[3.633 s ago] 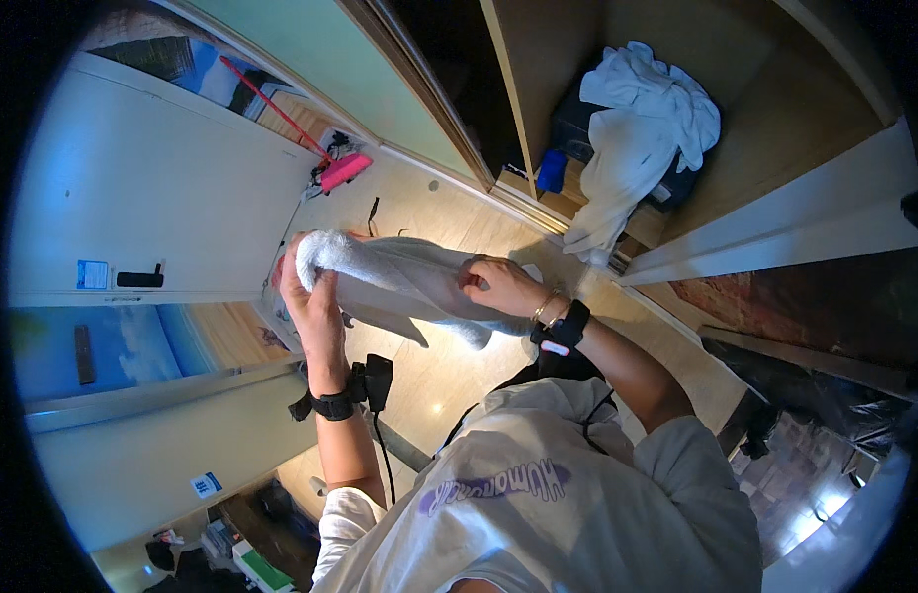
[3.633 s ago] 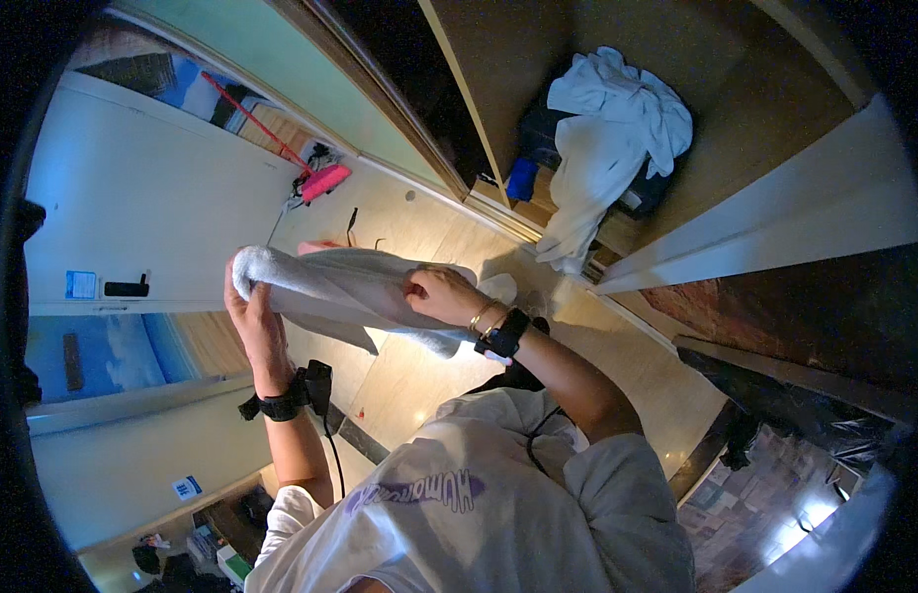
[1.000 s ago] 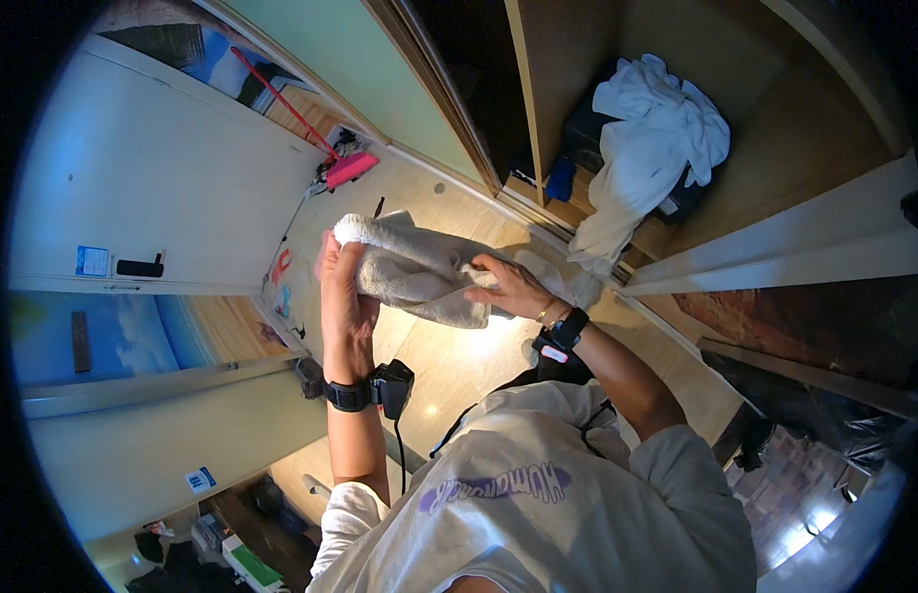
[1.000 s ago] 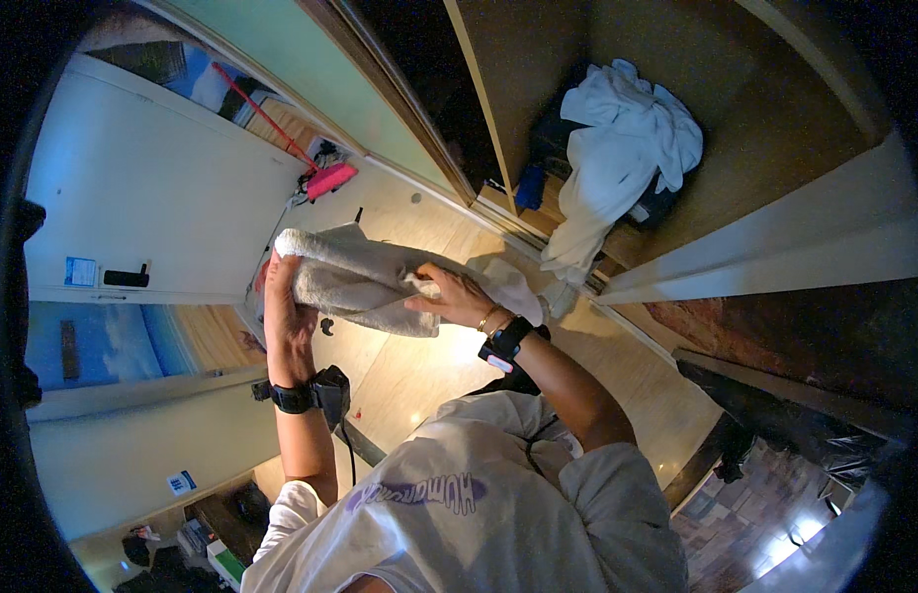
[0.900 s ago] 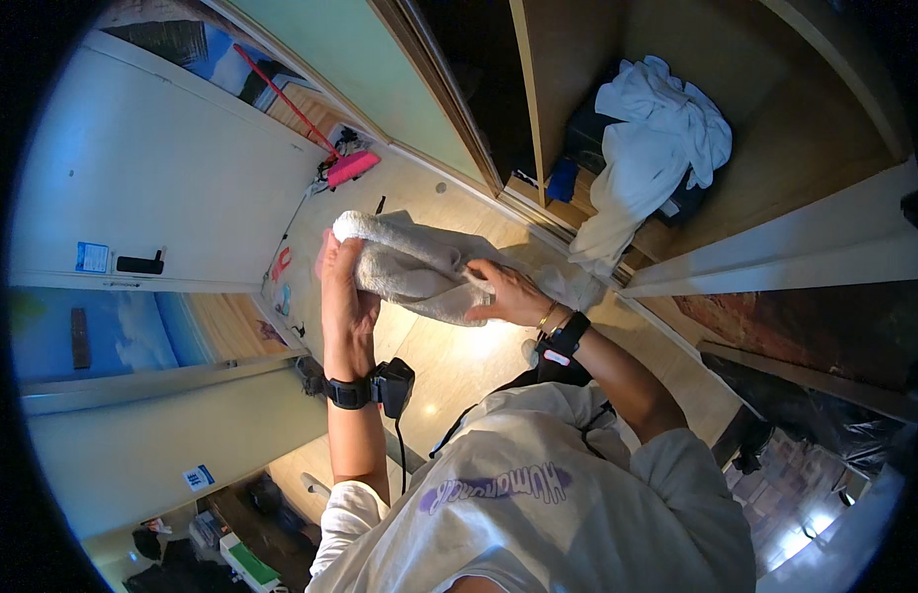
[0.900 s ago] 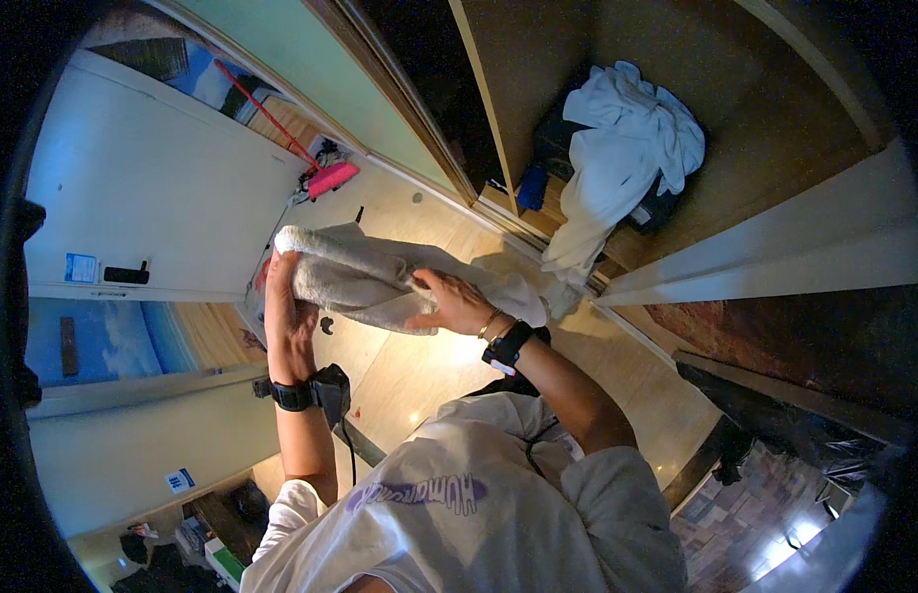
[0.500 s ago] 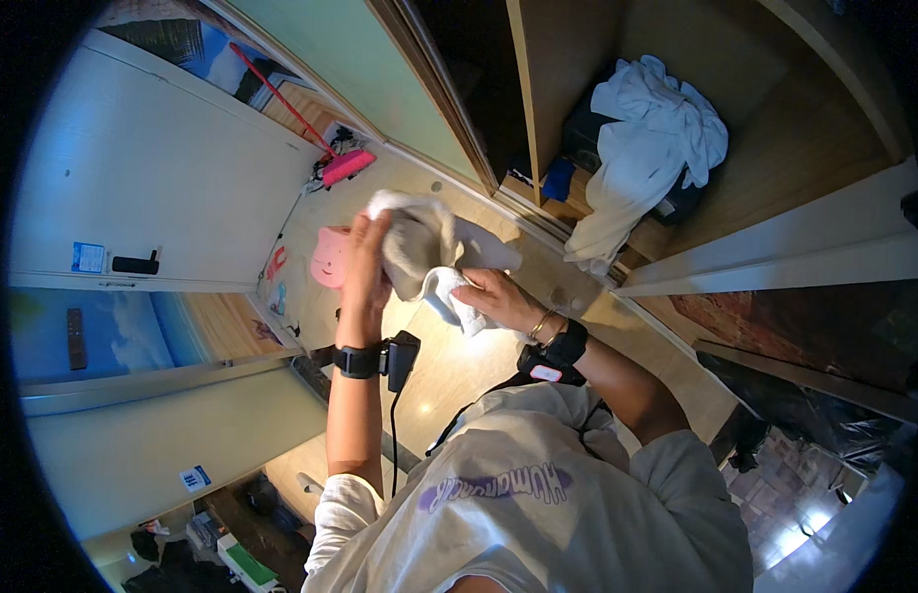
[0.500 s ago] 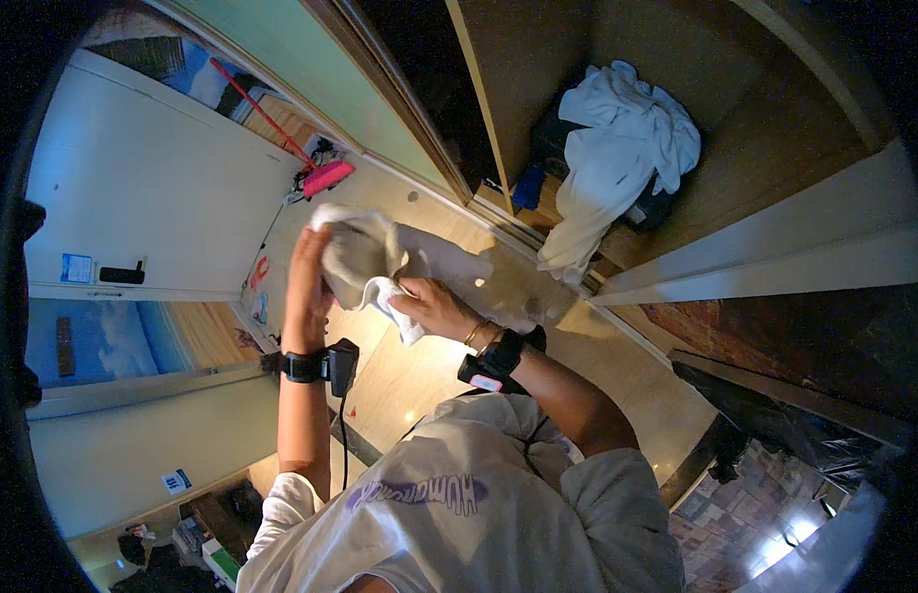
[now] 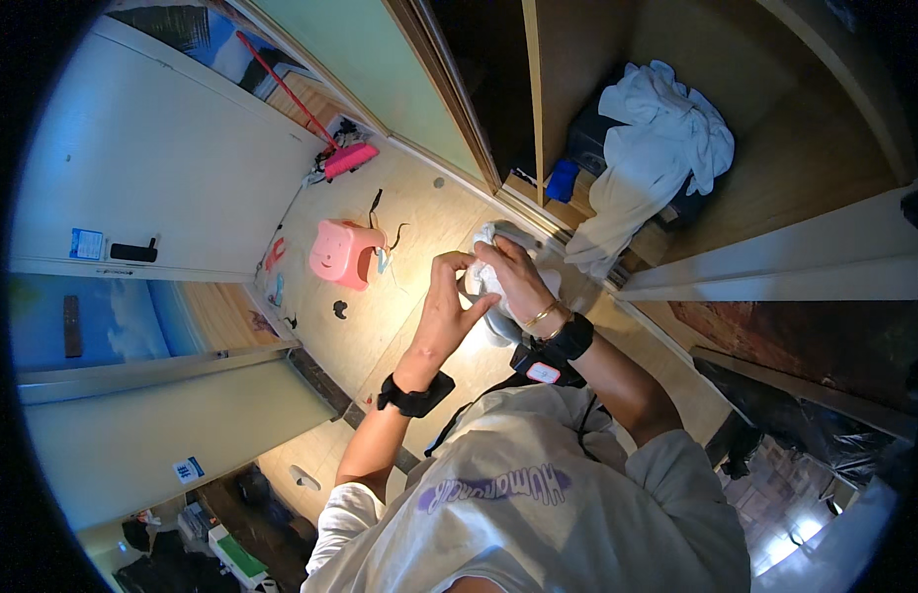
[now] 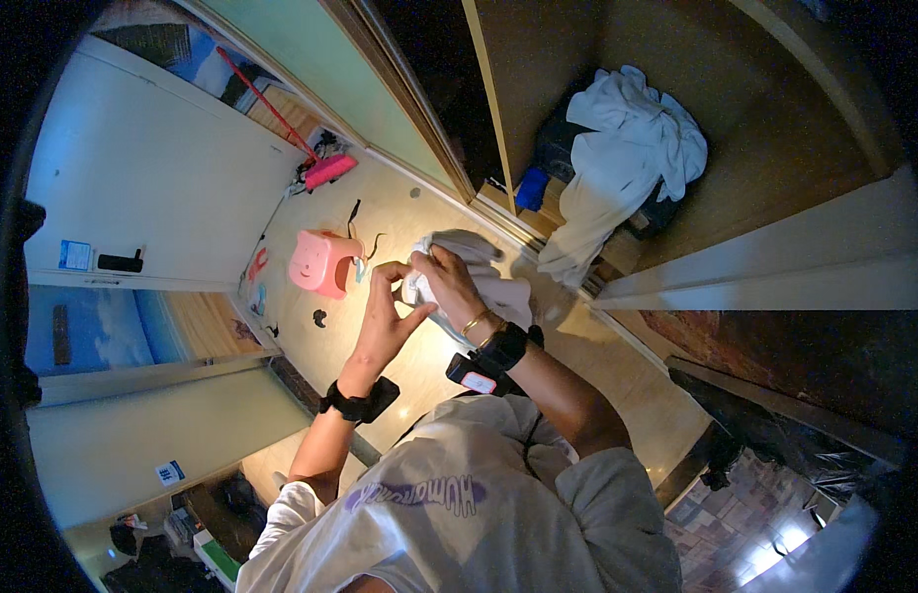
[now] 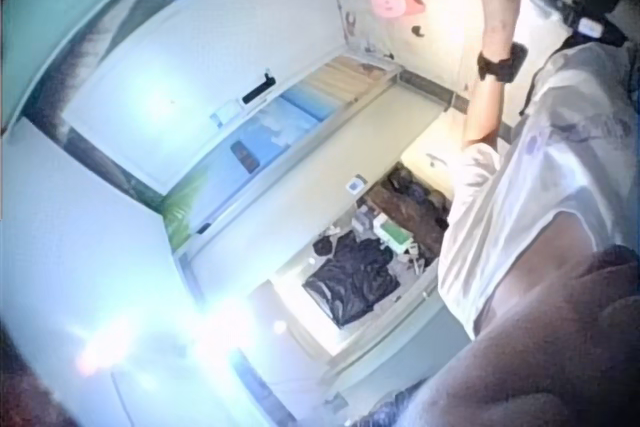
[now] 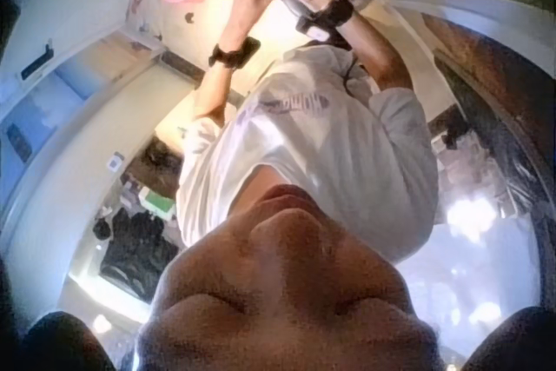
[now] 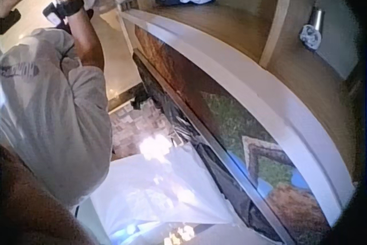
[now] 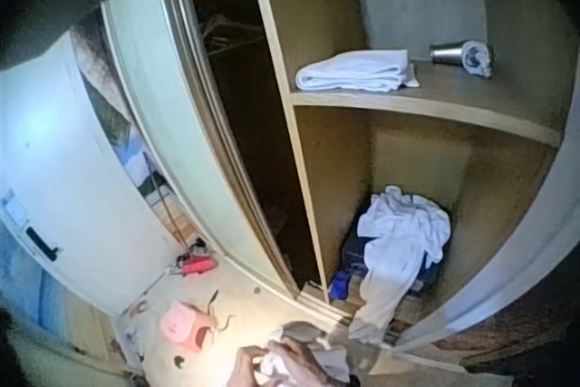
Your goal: The person wipes a frosted glass door with a blue cloth, then moves to a wooden wardrobe to fold white towels. The person folds each towel neatly and places them on a shelf inside the wardrobe.
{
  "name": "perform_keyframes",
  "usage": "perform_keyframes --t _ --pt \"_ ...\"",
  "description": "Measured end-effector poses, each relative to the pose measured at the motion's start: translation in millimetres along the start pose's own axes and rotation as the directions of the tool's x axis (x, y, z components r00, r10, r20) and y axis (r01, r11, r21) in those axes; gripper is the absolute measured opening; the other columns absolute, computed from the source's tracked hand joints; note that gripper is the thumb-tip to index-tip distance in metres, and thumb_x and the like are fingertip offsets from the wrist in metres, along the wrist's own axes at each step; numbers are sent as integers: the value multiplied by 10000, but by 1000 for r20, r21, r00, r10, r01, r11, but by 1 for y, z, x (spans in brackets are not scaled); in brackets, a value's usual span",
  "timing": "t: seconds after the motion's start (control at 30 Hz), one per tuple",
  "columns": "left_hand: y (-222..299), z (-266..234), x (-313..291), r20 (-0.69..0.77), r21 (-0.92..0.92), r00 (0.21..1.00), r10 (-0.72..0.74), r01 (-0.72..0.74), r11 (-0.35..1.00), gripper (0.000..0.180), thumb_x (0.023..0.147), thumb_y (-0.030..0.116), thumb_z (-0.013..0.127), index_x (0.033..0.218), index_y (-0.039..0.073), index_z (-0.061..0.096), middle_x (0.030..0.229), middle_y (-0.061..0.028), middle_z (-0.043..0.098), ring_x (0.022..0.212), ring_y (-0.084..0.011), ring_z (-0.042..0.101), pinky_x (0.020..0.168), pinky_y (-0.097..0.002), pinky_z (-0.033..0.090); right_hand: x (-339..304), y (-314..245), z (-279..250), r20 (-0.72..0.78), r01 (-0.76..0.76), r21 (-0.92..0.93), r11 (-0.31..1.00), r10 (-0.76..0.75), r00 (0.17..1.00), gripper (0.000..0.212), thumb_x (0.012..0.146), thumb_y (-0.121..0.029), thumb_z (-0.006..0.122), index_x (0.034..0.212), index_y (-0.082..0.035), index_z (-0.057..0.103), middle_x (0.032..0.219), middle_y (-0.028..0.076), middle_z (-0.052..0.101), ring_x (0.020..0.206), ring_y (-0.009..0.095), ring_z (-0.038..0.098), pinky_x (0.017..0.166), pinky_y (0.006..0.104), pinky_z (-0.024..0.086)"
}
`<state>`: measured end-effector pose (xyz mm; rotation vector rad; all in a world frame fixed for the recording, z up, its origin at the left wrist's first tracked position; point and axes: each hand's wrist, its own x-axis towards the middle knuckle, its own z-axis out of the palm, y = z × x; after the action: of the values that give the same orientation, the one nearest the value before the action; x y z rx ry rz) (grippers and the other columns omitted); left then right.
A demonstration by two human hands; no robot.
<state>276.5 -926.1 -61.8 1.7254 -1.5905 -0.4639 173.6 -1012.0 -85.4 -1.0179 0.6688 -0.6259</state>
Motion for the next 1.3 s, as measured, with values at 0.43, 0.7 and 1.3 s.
perform_keyframes --t 0.43,0.7,1.3 --pt "4 10 13 -62 -361 950 -306 264 894 227 826 76 549 1020 11 452 790 -73 530 704 -149 478 658 -270 423 11 -21 -4 98 359 -238 903 -345 933 330 817 -302 584 799 9 475 631 107 466 601 122 453 559 300 395" --pt "2 -23 32 -201 -456 923 -329 209 865 284 880 136 496 1121 -2 435 950 -70 523 879 -149 479 792 -263 394 -4 -2 -9 136 306 -557 772 -279 951 409 767 -348 632 875 16 482 784 209 573 732 364 563 639 389 443" --pt "-41 -70 53 -302 -491 831 -467 284 824 373 902 276 498 1155 7 448 997 -30 511 895 -115 440 815 -237 348 -13 63 -68 275 30 -788 615 309 910 597 816 -513 495 683 65 567 559 187 516 529 213 517 549 362 422"
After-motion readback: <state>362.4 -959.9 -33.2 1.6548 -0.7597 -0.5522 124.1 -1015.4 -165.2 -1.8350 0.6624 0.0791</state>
